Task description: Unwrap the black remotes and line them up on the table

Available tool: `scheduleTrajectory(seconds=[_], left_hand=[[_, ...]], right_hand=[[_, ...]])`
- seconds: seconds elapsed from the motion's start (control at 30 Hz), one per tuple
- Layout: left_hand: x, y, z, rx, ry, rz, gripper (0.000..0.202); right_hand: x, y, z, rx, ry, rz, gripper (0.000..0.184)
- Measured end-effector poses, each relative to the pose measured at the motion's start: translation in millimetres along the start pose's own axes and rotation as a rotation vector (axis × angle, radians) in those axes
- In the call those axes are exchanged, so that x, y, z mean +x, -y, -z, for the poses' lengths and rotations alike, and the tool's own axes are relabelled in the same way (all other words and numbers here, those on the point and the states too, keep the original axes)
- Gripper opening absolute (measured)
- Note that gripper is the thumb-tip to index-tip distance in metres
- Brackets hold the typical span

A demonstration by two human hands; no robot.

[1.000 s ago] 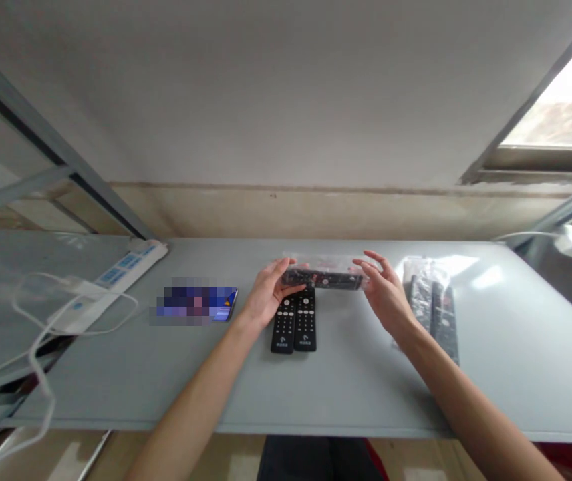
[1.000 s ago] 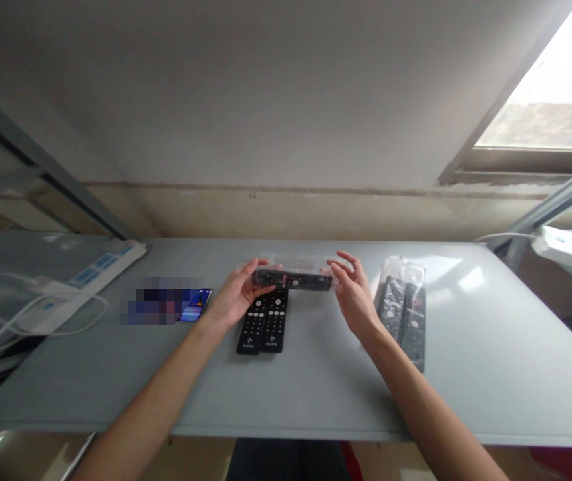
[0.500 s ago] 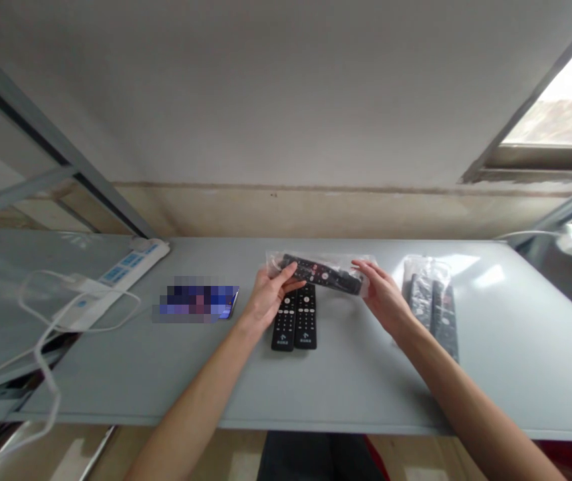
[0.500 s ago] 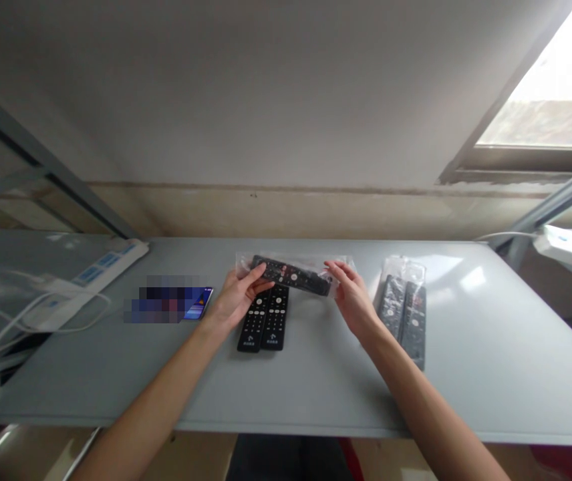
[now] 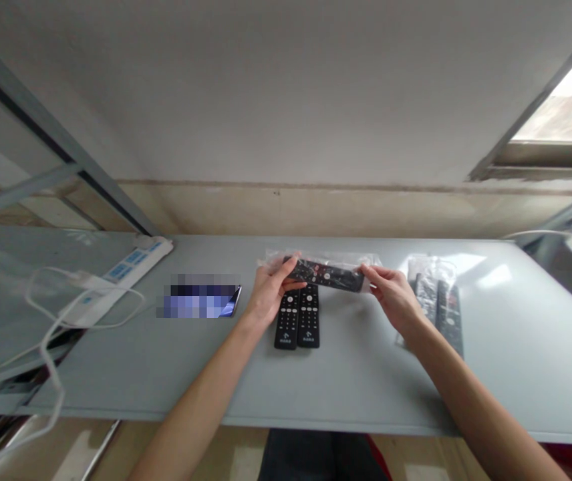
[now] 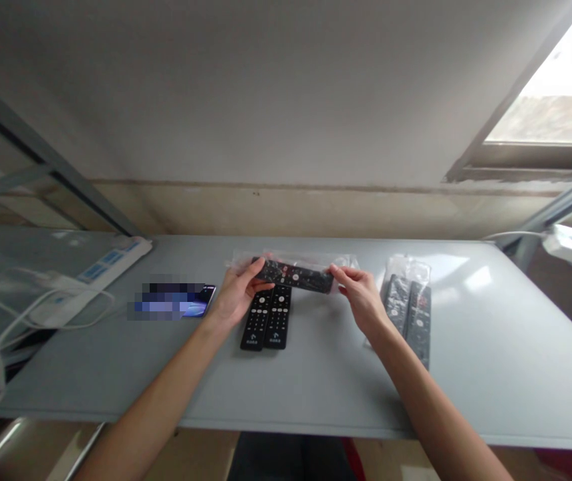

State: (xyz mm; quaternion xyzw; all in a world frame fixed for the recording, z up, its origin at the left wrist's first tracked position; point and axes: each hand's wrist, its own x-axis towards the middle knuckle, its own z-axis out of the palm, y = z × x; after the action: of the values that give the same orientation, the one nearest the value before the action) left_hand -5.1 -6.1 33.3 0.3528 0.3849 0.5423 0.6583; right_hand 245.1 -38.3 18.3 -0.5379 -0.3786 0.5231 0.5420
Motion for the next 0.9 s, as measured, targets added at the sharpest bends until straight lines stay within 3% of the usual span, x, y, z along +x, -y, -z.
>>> scheduleTrajectory(seconds=[0.2, 0.3, 0.43, 0.57, 0.9], left_hand=[[-2.6, 2.8, -0.4, 0.136, 0.121, 0.019, 0.043], [-3.6, 3.7, -2.1, 0.143, 0.106, -0.003, 0.04], [-2.8, 0.9, -3.1, 0.037, 0.023, -0.036, 0.041], [1.0, 0.3, -1.1, -0.048, -0.055, -0.067, 0.043], [2.4, 0.7, -1.0, -0.11, -0.082, -0.035, 0.045]], right_hand=[[-1.5, 20.9, 10.1, -0.27, -0.102, 0.284, 0.04], [-0.6, 25.2, 12.1, -0.348, -0.16, 0.363, 0.043], [-2.3, 21.4, 7.2, -0.214, -0.02, 0.226, 0.056], [-1.3, 12.7, 4.9, -0.105, 0.134, 0.1, 0.052], [1.5, 9.9, 8.8, 0.015, 0.131, 0.049, 0.04]])
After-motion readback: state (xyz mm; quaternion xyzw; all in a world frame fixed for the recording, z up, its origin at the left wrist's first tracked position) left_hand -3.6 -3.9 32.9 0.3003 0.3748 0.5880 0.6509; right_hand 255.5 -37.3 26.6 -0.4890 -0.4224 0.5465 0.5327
